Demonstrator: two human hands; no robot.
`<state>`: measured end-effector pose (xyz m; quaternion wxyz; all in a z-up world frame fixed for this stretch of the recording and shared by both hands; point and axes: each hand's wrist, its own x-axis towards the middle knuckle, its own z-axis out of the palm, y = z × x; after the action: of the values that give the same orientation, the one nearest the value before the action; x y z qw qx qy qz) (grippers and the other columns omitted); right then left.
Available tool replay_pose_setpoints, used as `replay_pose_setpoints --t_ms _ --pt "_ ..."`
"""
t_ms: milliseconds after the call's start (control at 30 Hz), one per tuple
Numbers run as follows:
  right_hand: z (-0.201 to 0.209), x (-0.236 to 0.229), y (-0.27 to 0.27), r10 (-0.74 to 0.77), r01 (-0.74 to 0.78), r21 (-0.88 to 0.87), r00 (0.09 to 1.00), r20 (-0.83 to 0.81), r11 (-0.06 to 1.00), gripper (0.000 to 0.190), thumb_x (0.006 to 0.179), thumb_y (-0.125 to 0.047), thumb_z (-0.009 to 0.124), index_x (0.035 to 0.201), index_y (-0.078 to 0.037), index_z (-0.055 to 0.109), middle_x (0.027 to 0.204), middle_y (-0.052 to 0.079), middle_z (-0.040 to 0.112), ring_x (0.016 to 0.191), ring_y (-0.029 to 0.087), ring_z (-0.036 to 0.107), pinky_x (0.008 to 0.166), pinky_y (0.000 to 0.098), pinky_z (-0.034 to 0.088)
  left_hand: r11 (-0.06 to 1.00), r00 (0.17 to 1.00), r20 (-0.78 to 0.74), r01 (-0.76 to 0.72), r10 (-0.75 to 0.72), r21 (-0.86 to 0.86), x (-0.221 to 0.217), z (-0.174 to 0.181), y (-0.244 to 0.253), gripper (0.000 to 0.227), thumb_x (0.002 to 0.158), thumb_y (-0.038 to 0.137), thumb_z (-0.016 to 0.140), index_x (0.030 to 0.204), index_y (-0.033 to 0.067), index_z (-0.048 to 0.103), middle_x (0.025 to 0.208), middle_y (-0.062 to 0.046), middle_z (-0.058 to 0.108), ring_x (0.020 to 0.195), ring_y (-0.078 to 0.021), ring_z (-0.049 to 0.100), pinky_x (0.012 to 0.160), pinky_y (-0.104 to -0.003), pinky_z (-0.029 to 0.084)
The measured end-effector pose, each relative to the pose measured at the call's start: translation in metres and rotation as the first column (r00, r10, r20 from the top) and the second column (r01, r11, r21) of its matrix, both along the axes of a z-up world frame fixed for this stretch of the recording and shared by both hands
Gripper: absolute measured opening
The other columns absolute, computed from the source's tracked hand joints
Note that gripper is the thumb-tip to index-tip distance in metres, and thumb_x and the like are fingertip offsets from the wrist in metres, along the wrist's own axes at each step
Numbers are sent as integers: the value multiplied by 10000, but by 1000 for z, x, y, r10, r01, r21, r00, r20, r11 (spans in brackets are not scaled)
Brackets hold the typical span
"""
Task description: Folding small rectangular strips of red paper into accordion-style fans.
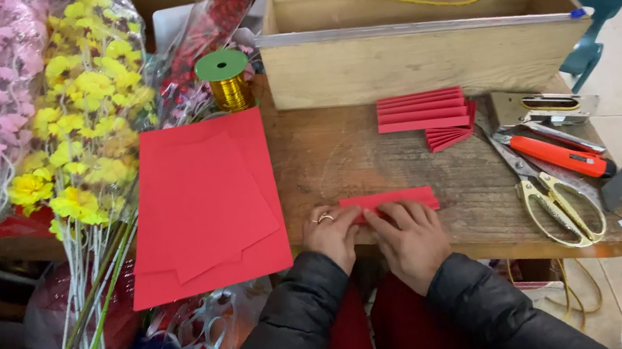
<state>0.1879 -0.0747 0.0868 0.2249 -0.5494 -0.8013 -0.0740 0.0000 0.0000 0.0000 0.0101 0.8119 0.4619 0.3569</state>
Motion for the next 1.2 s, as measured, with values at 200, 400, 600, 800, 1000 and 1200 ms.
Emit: replay_pose_setpoints --t_ms 200,400,600,800,1000,1200 --pt "-9 -3 -5 -26 26 75 1000 1 997 397 1029 -313 581 1414 -263 664 1337 60 621 1338 311 509 1117 518 384 999 985 173 22 -30 46 -16 17 -27 336 990 208 613 1300 146 726 1326 -80 720 1304 -331 593 1073 -450 466" --pt "-13 -1 -6 -39 34 70 996 76 997 417 1031 -359 564 1434 -276 635 1370 50 605 1362 314 497 1183 545 322 998 997 50 -58 57 2 -13 8 -16 391 832 228 647 1208 216 753 1315 6 683 1300 -283 572 1012 -441 501" --pt "-10 -7 -9 -83 75 104 993 81 992 419 1023 -357 570 1427 -271 641 1385 55 602 1376 326 490 1203 570 295 996 995 45 -83 84 -24 -14 11 -11 350 919 455 659 1174 250 781 1254 51 705 1197 -235 615 908 -417 510" --pt "-12 -7 -10 -99 91 132 994 55 987 431 1031 -373 561 1451 -299 625 1388 42 602 1367 323 502 1201 568 301 983 992 3 -123 124 -140 -11 -9 6 272 909 475 694 1139 358 779 1219 146 679 1171 -197 587 916 -398 491" --pt "-5 -13 -13 -110 105 168 994 22 980 417 1027 -383 584 1427 -287 654 1382 47 615 1359 322 514 1199 565 314 969 982 -43 -190 186 -159 -7 -8 0 237 919 519 660 1104 415 766 1224 202 650 1194 -167 559 944 -394 443" --pt "-1 -10 -14 -81 71 175 995 50 982 430 1010 -360 614 1415 -225 662 1365 74 619 1340 353 517 1191 603 313 988 984 -96 -153 150 -20 15 47 -38 441 938 388 640 1309 159 710 1354 -83 665 1354 -372 535 1024 -541 440"
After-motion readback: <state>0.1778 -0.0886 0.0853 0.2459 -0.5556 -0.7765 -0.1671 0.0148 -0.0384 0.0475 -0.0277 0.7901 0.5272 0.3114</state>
